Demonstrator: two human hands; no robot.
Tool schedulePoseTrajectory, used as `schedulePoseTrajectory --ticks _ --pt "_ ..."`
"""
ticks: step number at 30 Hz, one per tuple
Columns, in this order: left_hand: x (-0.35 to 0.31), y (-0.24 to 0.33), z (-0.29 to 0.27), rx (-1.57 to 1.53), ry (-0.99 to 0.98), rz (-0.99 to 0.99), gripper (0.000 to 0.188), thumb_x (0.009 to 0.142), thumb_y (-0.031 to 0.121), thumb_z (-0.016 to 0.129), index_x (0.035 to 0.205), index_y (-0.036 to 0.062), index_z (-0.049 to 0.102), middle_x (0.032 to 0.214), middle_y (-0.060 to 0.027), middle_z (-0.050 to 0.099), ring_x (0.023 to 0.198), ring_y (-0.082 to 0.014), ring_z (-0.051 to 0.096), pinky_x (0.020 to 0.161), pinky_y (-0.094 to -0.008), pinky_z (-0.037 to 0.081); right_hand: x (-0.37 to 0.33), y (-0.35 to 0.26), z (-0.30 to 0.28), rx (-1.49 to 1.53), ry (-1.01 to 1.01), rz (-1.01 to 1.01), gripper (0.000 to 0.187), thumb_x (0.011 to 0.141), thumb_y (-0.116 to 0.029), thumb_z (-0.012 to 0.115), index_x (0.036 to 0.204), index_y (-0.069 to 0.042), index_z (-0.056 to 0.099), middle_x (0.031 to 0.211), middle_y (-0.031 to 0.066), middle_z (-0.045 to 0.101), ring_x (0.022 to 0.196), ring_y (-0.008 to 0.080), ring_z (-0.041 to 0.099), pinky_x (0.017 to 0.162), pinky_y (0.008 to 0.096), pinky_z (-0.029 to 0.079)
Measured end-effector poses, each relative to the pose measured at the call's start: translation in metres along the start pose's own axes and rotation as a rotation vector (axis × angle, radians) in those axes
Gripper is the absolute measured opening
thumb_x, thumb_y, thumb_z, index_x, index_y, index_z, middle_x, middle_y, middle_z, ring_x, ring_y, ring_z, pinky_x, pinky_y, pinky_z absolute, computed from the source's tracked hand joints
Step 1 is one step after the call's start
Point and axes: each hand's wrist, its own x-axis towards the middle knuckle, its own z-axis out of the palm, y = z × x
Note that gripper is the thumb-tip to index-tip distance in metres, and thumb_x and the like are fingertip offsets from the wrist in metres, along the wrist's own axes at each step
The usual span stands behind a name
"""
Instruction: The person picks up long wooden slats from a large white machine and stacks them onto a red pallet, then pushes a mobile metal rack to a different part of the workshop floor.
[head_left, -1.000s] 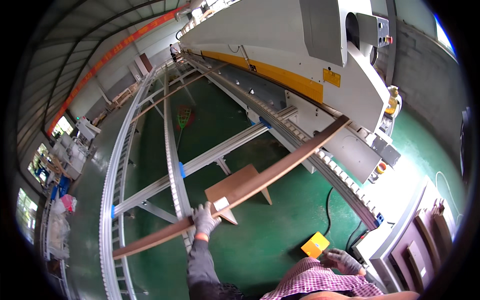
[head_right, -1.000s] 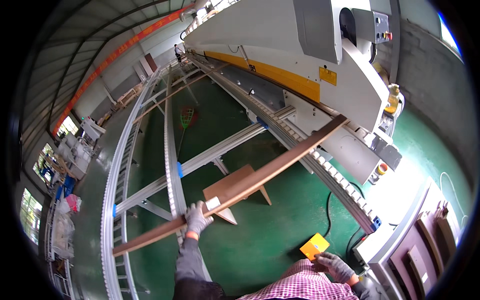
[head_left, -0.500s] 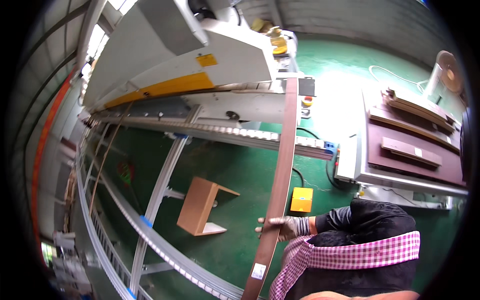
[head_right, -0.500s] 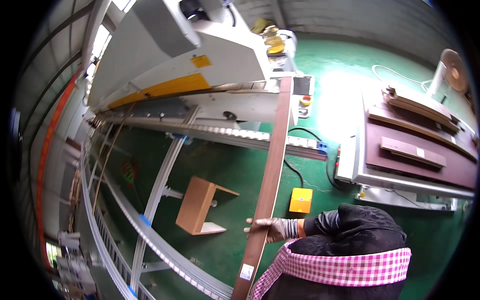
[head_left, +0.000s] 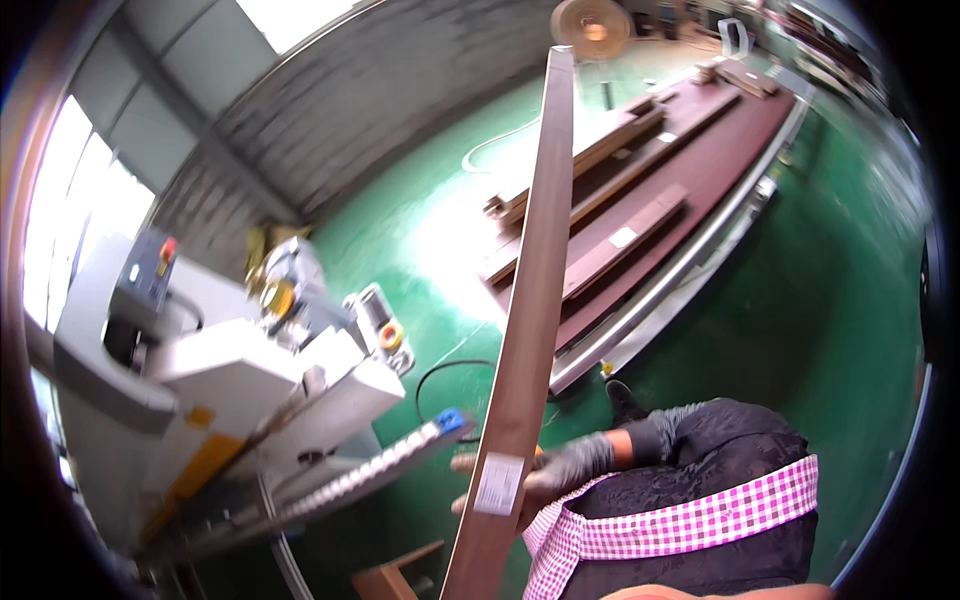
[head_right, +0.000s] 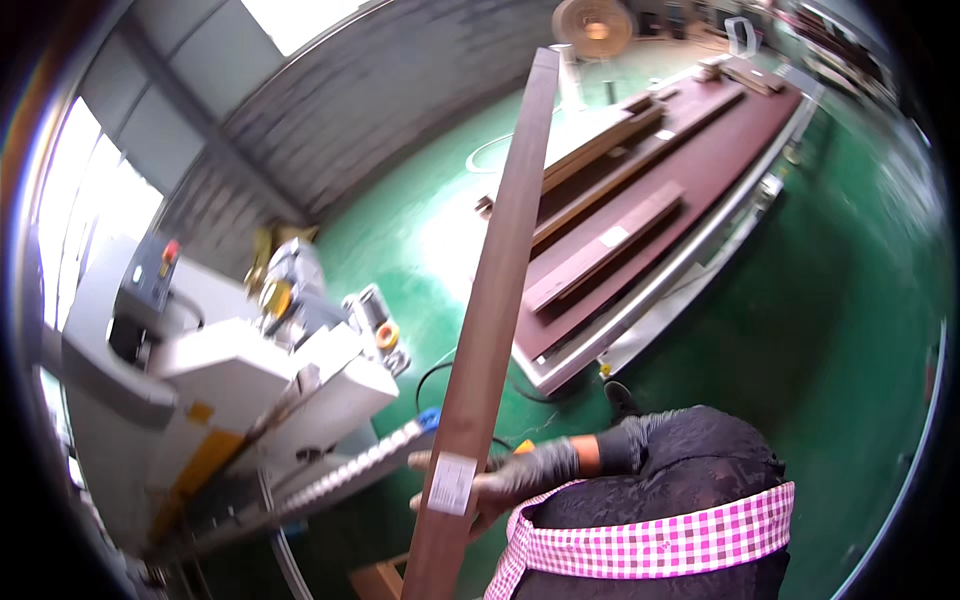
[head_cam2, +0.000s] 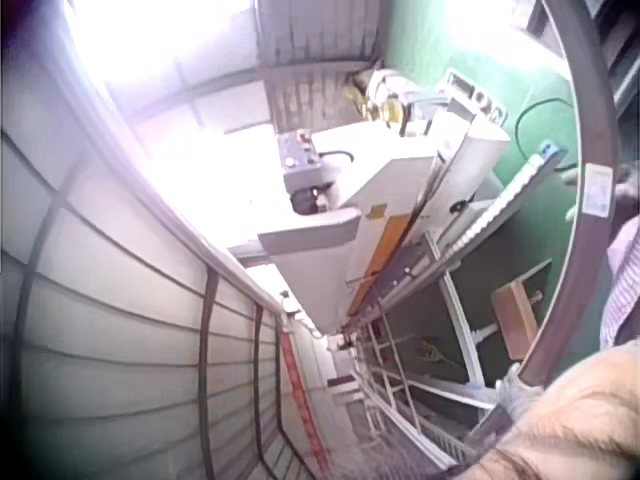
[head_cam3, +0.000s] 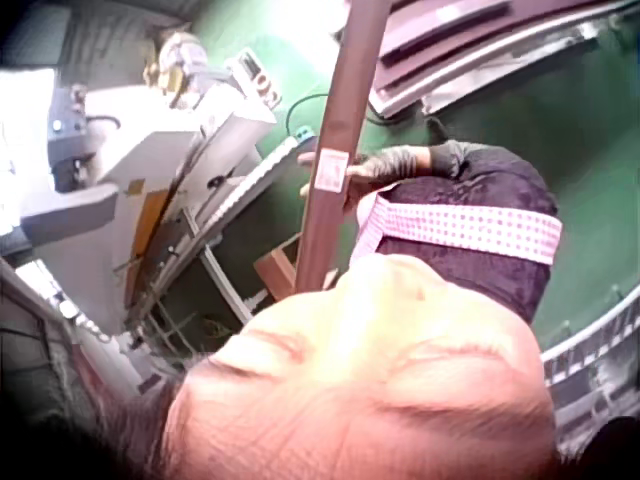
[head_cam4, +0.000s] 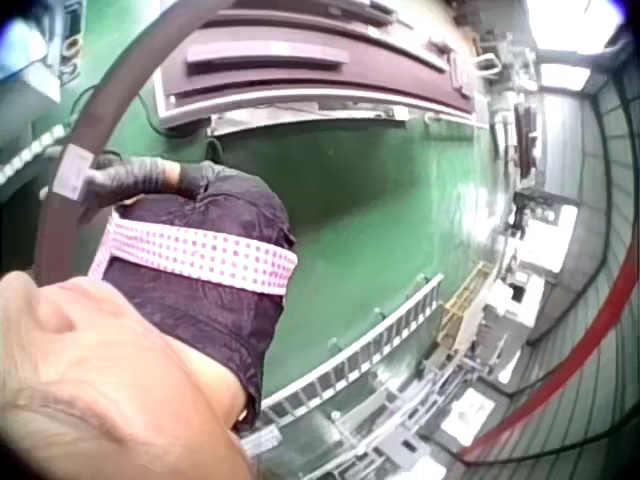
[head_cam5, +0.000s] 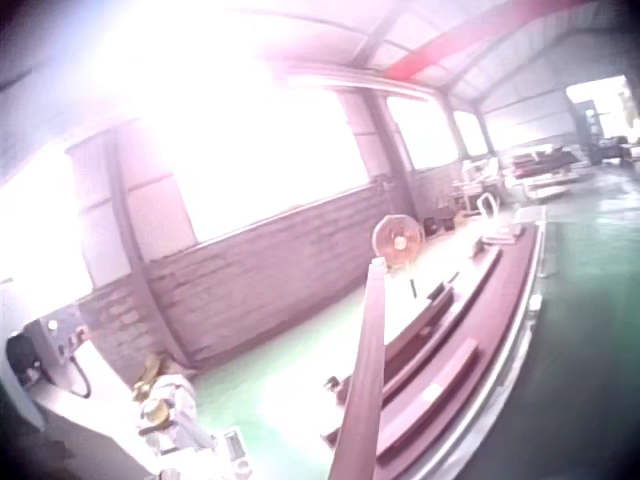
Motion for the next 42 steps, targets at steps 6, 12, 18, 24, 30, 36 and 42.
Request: schedulePoseTrajectory --ticks 6,12,18,24,30,36,42 --pt "0.16 0.104 -0.01 -0.09 0.135 0.421 0.089 0.064 0.055 0.081 0.137 0.0151 0.05 0.111 -0.0164 0.064 0.104 -0.0354 0.061 0.095 -0.047 0.045 -0.072 -0.1 -0.096 -0.167 0.64 -0.403 0.072 0.091 -0.054 0.062 0.144 -0.011 0.04 0.137 0.0165 0.054 0.123 0.0316 0.056 0.102 0.0532 0.045" --pt "0.306 0.178 -0.006 0.111 0.034 0.59 0.094 0.061 0.062 0.08 0.137 0.0143 0.05 0.111 -0.0164 0.064 0.1 -0.0349 0.061 0.092 -0.0475 0.045 -0.19 -0.264 -0.237 -0.129 1.102 -0.661 0.042 0.093 -0.046 0.061 0.114 -0.01 0.059 0.115 0.0115 0.068 0.107 0.0245 0.066 0.09 0.0482 0.054" --pt "0.387 0.309 -0.048 0.253 -0.131 0.61 0.094 0.058 0.06 0.083 0.133 0.0121 0.053 0.108 -0.0146 0.067 0.096 -0.0348 0.063 0.09 -0.0446 0.046 -0.298 -0.386 -0.373 0.052 1.282 -0.81 0.044 0.092 -0.045 0.064 0.109 -0.005 0.06 0.106 0.0155 0.07 0.096 0.0285 0.069 0.087 0.0467 0.057" --pt "0.492 0.411 0.043 -0.001 -0.255 0.723 0.081 0.063 0.045 0.085 0.131 0.0121 0.055 0.108 -0.0156 0.066 0.099 -0.0339 0.062 0.088 -0.0456 0.049 -0.359 -0.464 -0.457 -0.026 1.519 -0.858 0.034 0.09 -0.035 0.07 0.105 -0.006 0.062 0.098 0.0124 0.07 0.087 0.0285 0.07 0.081 0.0467 0.06" --pt "0.527 0.552 0.066 -0.343 -0.056 0.791 0.064 0.041 0.03 0.089 0.096 0.0083 0.066 0.086 -0.0121 0.063 0.082 -0.0312 0.061 0.077 -0.0422 0.05 -0.357 -0.512 -0.456 -0.125 1.769 -0.641 0.051 0.082 -0.021 0.08 0.119 0.001 0.054 0.142 0.0191 0.047 0.134 0.0384 0.041 0.098 0.0537 0.049" --pt "0.544 0.664 0.099 -0.429 0.025 0.975 0.075 0.053 0.038 0.087 0.119 0.011 0.064 0.095 -0.0143 0.067 0.085 -0.0344 0.064 0.076 -0.0448 0.051 -0.421 -0.512 -0.474 -0.156 1.378 -0.491 0.024 0.094 -0.019 0.058 0.101 0.002 0.064 0.099 0.0207 0.069 0.089 0.0444 0.068 0.08 0.0485 0.059" --pt "0.549 0.706 0.152 -0.136 -0.038 0.806 0.089 0.06 0.048 0.084 0.135 0.0113 0.053 0.132 -0.0135 0.055 0.127 -0.0291 0.047 0.109 -0.0512 0.029 -0.358 -0.486 -0.49 -1.218 1.804 -0.206 0.027 0.09 -0.014 0.066 0.114 -0.002 0.061 0.091 0.0047 0.068 0.078 0.0136 0.065 0.071 0.0268 0.054"
